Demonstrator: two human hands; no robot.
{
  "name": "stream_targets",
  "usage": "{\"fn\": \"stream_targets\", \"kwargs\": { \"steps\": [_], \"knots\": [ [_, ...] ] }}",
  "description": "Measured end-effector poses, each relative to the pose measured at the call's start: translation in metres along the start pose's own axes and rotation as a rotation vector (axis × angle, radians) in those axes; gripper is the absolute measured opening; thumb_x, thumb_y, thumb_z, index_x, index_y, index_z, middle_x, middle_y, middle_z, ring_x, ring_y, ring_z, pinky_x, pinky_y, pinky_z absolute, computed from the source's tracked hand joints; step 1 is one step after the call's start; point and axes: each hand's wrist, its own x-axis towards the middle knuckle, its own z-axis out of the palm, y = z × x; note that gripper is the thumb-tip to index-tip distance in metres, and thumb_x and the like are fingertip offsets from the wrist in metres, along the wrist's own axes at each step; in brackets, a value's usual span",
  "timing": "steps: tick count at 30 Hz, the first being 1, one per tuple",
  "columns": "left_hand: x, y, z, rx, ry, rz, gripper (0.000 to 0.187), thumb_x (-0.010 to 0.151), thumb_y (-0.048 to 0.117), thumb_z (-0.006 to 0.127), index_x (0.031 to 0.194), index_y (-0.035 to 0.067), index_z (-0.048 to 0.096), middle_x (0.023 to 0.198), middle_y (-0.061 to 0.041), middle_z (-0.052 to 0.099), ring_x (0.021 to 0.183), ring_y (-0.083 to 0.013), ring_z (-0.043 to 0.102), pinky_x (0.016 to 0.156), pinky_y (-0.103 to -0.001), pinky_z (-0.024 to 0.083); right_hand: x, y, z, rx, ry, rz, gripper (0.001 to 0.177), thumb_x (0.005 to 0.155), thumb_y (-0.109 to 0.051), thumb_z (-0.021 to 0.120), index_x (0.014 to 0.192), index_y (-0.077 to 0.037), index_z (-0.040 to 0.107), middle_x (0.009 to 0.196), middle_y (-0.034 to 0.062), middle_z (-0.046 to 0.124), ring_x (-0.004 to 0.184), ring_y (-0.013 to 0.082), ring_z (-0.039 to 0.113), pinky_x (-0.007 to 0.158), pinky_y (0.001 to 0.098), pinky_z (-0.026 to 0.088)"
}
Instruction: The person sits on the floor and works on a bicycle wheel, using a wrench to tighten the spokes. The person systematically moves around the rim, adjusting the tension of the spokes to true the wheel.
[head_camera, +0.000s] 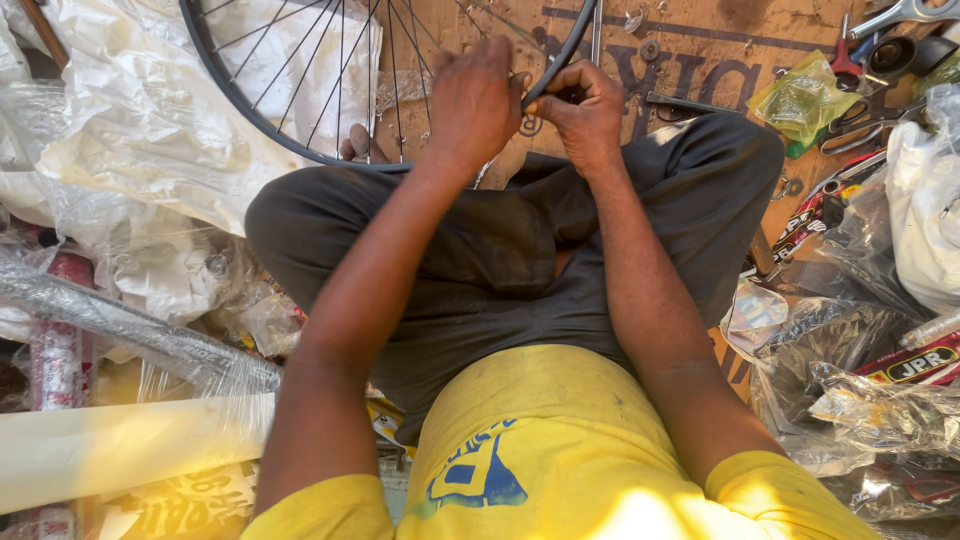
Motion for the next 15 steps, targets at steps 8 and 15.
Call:
{"fn": "stream_targets", "kwargs": {
  "steps": [8,15],
  "knots": [
    [0.022,-0.015,0.000,-0.438,-0.387,0.013,0.014,0.103,0.015,0.064,0.106,0.003,0.059,0.091,-0.021,0.070,0.085,-0.0430,0.067,0.072,-0.053,0.050,0.006,-0.011,-0.015,-0.019,-0.067,0.113,0.017,0.092,0.004,0.083,0.101,-0.002,0.070,0.093,0.0040,0.073,0.082,0.0079,0.068,0.073,0.0241,0.059],
    [0.027,-0.018,0.025,-0.328,-0.344,-0.038,0.021,0.099,0.024,0.059,0.100,0.004,0.065,0.088,-0.019,0.071,0.086,-0.0414,0.068,0.076,-0.054,0.050,0.006,-0.012,-0.016,-0.062,-0.060,0.111,0.015,0.094,0.004,0.083,0.101,-0.002,0.070,0.091,0.0011,0.070,0.081,0.0063,0.063,0.071,0.0233,0.056]
  ]
}}
